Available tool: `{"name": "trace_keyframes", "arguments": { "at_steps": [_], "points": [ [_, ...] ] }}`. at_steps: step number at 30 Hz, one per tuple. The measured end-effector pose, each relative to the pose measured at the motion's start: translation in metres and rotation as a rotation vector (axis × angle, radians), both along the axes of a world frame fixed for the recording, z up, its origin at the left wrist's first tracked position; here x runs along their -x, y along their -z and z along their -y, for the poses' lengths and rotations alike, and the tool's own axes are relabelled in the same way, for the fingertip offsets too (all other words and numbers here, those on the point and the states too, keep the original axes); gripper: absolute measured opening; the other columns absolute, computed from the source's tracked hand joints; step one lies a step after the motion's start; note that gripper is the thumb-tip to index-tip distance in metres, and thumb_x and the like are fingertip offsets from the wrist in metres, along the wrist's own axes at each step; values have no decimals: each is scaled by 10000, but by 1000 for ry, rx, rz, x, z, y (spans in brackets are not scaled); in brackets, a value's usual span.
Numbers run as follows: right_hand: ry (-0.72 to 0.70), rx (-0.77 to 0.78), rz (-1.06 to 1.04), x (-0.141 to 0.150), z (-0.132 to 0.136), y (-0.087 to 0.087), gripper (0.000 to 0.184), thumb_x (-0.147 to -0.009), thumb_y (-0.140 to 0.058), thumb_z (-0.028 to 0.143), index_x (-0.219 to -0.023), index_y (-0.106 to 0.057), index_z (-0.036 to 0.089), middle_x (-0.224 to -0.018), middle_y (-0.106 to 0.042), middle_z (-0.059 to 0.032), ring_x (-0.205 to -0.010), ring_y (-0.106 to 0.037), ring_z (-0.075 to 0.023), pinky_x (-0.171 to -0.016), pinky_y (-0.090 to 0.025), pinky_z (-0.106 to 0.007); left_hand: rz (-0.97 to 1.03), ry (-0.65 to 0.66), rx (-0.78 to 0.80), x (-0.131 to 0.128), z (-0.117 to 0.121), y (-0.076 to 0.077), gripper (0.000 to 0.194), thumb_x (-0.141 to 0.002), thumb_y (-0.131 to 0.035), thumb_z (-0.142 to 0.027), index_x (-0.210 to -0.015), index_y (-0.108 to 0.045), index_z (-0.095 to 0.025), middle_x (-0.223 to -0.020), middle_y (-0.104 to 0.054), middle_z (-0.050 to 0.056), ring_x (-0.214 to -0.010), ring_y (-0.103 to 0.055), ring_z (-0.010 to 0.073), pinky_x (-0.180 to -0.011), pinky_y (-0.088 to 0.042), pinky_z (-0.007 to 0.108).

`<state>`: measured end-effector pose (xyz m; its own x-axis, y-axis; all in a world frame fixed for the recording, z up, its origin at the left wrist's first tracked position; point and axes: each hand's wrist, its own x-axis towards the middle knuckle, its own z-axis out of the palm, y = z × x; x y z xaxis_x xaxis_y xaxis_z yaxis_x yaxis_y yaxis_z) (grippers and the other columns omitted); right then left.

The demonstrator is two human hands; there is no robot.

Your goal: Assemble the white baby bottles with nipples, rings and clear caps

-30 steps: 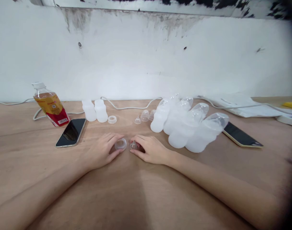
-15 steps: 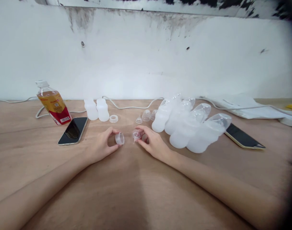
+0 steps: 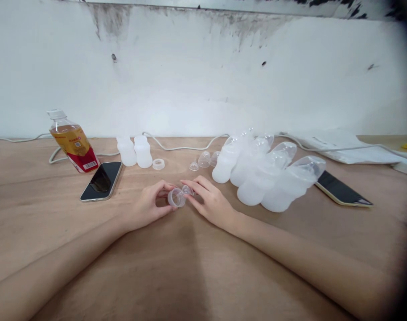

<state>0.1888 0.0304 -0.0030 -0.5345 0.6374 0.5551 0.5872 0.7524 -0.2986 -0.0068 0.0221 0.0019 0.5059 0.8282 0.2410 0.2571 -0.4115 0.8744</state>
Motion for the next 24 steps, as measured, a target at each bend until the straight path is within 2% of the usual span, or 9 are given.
{"name": "trace_keyframes", "arguments": {
  "at_steps": [4, 9, 11, 16, 20, 22, 24],
  "points": [
    [-64, -14, 33, 0, 1, 1, 407, -845, -362, 152, -1252, -370, 145, -960, -470, -94, -872, -475, -167, -781, -451, -305, 21, -14, 29, 1, 0, 0, 256, -718, -592, -194, -939, -464, -173, -1050, -591, 65, -970, -579, 184, -893, -452, 399],
    [-146, -158, 60, 3, 0, 1, 549, -821, -330, 70, -1346, -188, 141, -954, -423, -109, -876, -427, -184, -765, -451, -349, 69, -31, 74, 1, -1, 0, 247, -725, -594, -220, -918, -450, -165, -1019, -597, 60, -957, -584, 181, -882, -461, 384],
    [-170, -202, 58, 4, 0, 1, 578, -803, -325, 39, -1351, -166, 129, -936, -421, -110, -863, -418, -187, -745, -456, -355, 74, -35, 90, 1, -1, 0, 258, -720, -602, -226, -918, -450, -162, -1024, -597, 63, -965, -581, 186, -885, -458, 380],
    [-154, -212, 16, 4, 0, 0, 449, -820, -331, 36, -1265, -319, 100, -885, -488, -100, -828, -441, -176, -748, -456, -344, 101, -31, 119, 0, -2, 0, 270, -717, -609, -237, -917, -443, -165, -1052, -597, 68, -989, -572, 194, -891, -452, 381],
    [-185, -171, -91, 4, 1, -2, 188, -831, -410, 88, -989, -504, 127, -865, -564, -83, -831, -488, -163, -756, -460, -316, 107, -38, 104, 1, 0, -1, 287, -711, -613, -235, -932, -442, -168, -1092, -583, 70, -1002, -566, 193, -899, -446, 391],
    [-217, -166, -103, 4, 1, -2, 139, -832, -417, 92, -906, -527, 134, -863, -578, -83, -839, -500, -159, -759, -463, -310, 99, -35, 88, 1, 0, -2, 285, -713, -609, -231, -936, -443, -166, -1108, -572, 71, -994, -569, 188, -891, -453, 385],
    [-239, -169, -98, 5, 1, -2, 139, -831, -423, 97, -908, -535, 129, -878, -587, -87, -851, -505, -158, -772, -464, -309, 89, -35, 68, 2, 0, -2, 278, -718, -602, -227, -938, -444, -163, -1111, -564, 72, -987, -571, 183, -885, -460, 379]
  ]
}}
